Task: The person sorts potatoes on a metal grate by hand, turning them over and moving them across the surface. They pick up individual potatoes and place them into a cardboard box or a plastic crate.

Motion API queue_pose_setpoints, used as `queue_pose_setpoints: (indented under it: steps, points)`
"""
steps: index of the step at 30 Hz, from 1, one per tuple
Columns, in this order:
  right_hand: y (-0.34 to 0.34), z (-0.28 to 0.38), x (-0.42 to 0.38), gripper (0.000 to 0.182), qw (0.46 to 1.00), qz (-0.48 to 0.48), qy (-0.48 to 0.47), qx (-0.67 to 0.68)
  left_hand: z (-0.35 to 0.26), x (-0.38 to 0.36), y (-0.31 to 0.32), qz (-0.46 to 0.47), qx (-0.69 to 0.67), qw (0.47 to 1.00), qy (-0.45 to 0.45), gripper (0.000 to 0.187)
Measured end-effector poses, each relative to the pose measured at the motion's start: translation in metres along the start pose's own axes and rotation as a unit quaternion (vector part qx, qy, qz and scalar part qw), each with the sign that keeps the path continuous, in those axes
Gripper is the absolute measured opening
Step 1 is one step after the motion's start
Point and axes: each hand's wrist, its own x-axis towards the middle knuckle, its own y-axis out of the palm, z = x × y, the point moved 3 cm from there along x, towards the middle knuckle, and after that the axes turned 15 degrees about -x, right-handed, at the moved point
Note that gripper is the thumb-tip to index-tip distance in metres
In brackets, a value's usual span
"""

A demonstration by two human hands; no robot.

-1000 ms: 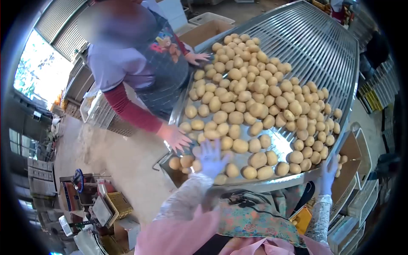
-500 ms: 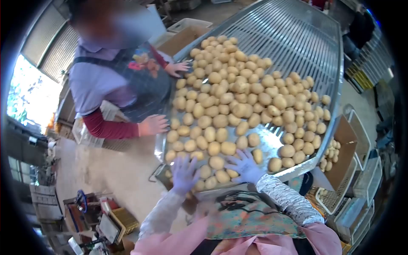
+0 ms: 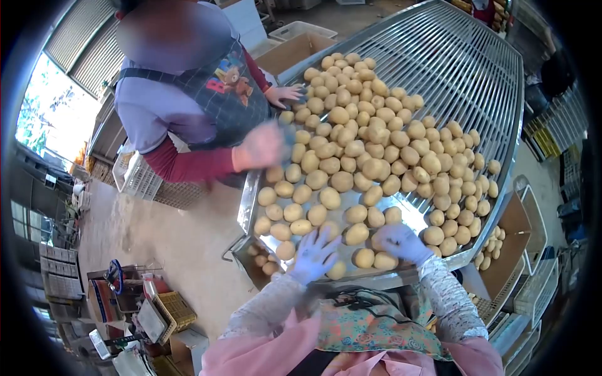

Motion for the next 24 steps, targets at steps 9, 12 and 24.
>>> queue_pose_setpoints:
  steps: [9, 12, 24]
  points:
    - [-0.039, -0.062, 0.066, 0.073, 0.9, -0.146, 0.245, -0.329, 0.001, 0.038, -0.067, -0.151, -0.051, 0.987, -0.034, 0.062]
    - [-0.003, -0.057, 0.073, 0.078, 0.903, -0.183, 0.253, -0.294, 0.024, 0.066, -0.049, -0.162, -0.035, 0.986, -0.022, 0.064]
    - [0.032, 0.025, -0.027, 0.075, 0.945, -0.125, 0.1, -0.284, 0.006, -0.002, -0.04, -0.031, 0.05, 0.998, -0.023, 0.062]
